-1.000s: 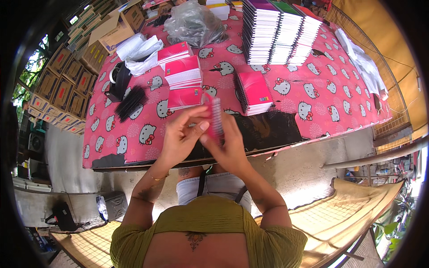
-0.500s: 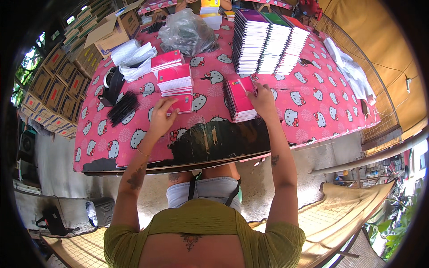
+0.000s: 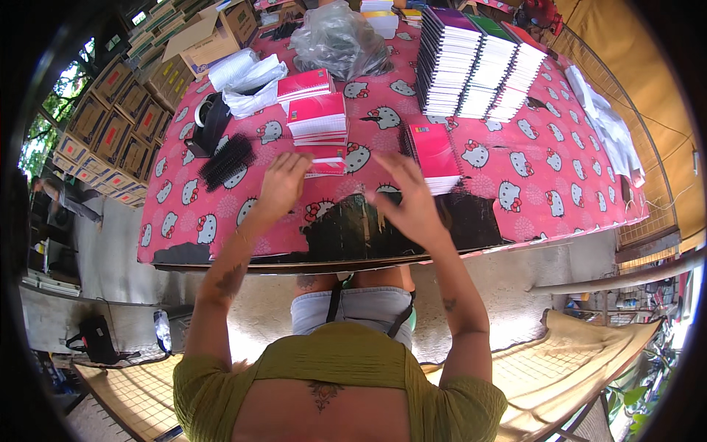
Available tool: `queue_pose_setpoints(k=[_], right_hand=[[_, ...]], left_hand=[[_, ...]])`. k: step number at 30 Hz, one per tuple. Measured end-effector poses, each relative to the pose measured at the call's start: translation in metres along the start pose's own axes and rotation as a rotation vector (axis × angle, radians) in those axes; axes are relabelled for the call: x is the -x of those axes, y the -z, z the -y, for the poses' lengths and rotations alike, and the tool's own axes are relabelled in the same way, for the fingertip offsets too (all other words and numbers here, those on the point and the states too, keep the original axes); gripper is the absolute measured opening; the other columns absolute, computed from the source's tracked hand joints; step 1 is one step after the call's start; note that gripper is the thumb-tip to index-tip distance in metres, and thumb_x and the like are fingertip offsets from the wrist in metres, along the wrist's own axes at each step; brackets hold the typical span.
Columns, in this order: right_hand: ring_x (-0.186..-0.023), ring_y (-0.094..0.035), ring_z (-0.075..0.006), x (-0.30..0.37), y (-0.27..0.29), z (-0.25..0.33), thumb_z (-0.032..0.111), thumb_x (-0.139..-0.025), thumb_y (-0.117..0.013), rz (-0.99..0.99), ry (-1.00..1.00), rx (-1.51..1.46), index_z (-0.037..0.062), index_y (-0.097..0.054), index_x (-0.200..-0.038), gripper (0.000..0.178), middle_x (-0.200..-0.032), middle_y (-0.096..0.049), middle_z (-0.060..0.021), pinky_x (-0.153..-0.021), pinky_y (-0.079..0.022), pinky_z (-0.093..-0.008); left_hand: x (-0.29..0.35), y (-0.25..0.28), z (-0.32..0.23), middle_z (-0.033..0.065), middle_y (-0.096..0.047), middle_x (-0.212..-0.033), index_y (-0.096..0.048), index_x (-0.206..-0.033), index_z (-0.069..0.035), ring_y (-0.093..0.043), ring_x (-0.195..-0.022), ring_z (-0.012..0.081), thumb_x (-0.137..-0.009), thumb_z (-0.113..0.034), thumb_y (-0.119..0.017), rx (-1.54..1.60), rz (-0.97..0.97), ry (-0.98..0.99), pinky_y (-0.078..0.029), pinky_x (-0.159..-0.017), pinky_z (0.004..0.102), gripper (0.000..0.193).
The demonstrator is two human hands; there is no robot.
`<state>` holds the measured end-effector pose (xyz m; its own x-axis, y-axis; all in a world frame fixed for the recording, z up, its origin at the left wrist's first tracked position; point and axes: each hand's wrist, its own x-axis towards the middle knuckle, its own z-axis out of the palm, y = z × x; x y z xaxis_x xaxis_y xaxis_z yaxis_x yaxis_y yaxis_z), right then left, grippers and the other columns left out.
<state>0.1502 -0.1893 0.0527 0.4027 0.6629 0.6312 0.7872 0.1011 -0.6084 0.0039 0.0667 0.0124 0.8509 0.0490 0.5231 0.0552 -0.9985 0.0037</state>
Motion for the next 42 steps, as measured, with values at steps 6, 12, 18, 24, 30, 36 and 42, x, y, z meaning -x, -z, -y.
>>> queue_pose_setpoints(k=[6,12,18,24,30,36,42], right_hand=[[-0.092,-0.068,-0.0253,0.07,-0.064,-0.04,0.008,-0.08,-0.079,0.12,-0.389,-0.313,0.0046,-0.059,-0.121,0.045,-0.103,-0.067,-0.0143,-0.081,-0.053,-0.0331],[-0.086,-0.064,-0.0121,0.06,-0.065,-0.01,0.0,-0.083,-0.075,-0.021,-0.461,-0.492,0.0023,-0.058,-0.112,0.034,-0.098,-0.066,-0.008,-0.075,-0.051,-0.0267],[-0.072,-0.059,-0.0073,0.06,-0.065,-0.036,-0.001,-0.09,-0.067,0.13,-0.503,-0.706,0.0011,-0.065,-0.113,0.024,-0.105,-0.064,-0.0055,-0.064,-0.048,-0.0218],[-0.062,-0.054,-0.0054,0.062,-0.066,-0.031,0.003,-0.093,-0.066,0.246,-0.598,-0.671,0.006,-0.066,-0.126,0.033,-0.087,-0.063,-0.0015,-0.056,-0.046,-0.0216],[-0.062,-0.054,-0.0058,0.063,-0.063,-0.036,0.003,-0.094,-0.065,0.264,-0.609,-0.657,0.005,-0.066,-0.127,0.034,-0.086,-0.063,-0.0016,-0.057,-0.046,-0.0224],[-0.063,-0.056,-0.0071,0.062,-0.063,-0.036,0.002,-0.093,-0.064,0.273,-0.605,-0.667,0.0032,-0.066,-0.126,0.034,-0.089,-0.063,-0.003,-0.056,-0.047,-0.0233],[-0.063,-0.056,-0.0074,0.062,-0.063,-0.035,0.001,-0.093,-0.064,0.28,-0.593,-0.675,0.004,-0.067,-0.126,0.034,-0.088,-0.063,-0.0031,-0.055,-0.048,-0.0237]], left_hand=[[0.016,0.004,-0.075,0.0143,-0.066,-0.092,-0.064,-0.107,-0.004,-0.065,-0.087,0.0323,-0.089,-0.013,-0.064,0.343,-0.014,-0.117,-0.051,-0.08,0.0449,0.021],[0.071,-0.004,0.119,0.0163,-0.066,-0.094,-0.068,-0.094,-0.004,-0.064,-0.086,0.035,-0.087,-0.012,-0.063,-0.299,-0.026,0.591,-0.054,-0.074,0.0457,0.012],[0.071,-0.02,0.115,0.0114,-0.064,-0.097,-0.065,-0.11,-0.006,-0.063,-0.089,0.0313,-0.092,-0.016,-0.062,-0.422,-0.212,0.454,-0.052,-0.076,0.0429,0.02],[0.075,-0.002,0.097,0.0094,-0.061,-0.088,-0.067,-0.118,-0.013,-0.058,-0.081,0.028,-0.094,-0.015,-0.062,-0.344,-0.17,0.328,-0.049,-0.075,0.0399,0.025],[0.054,0.031,-0.028,0.0103,-0.07,-0.092,-0.071,-0.11,-0.001,-0.067,-0.076,0.0176,-0.09,-0.001,-0.066,0.521,-0.151,0.344,-0.05,-0.063,0.0277,0.021],[0.053,0.025,-0.06,0.0101,-0.07,-0.088,-0.072,-0.109,0.002,-0.064,-0.07,0.0107,-0.09,-0.004,-0.07,0.815,-0.179,0.459,-0.049,-0.06,0.0241,0.02],[0.055,0.023,-0.056,0.0115,-0.071,-0.088,-0.072,-0.107,0.004,-0.063,-0.062,0.0113,-0.091,-0.006,-0.07,0.786,-0.041,0.491,-0.05,-0.059,0.0254,0.019]])
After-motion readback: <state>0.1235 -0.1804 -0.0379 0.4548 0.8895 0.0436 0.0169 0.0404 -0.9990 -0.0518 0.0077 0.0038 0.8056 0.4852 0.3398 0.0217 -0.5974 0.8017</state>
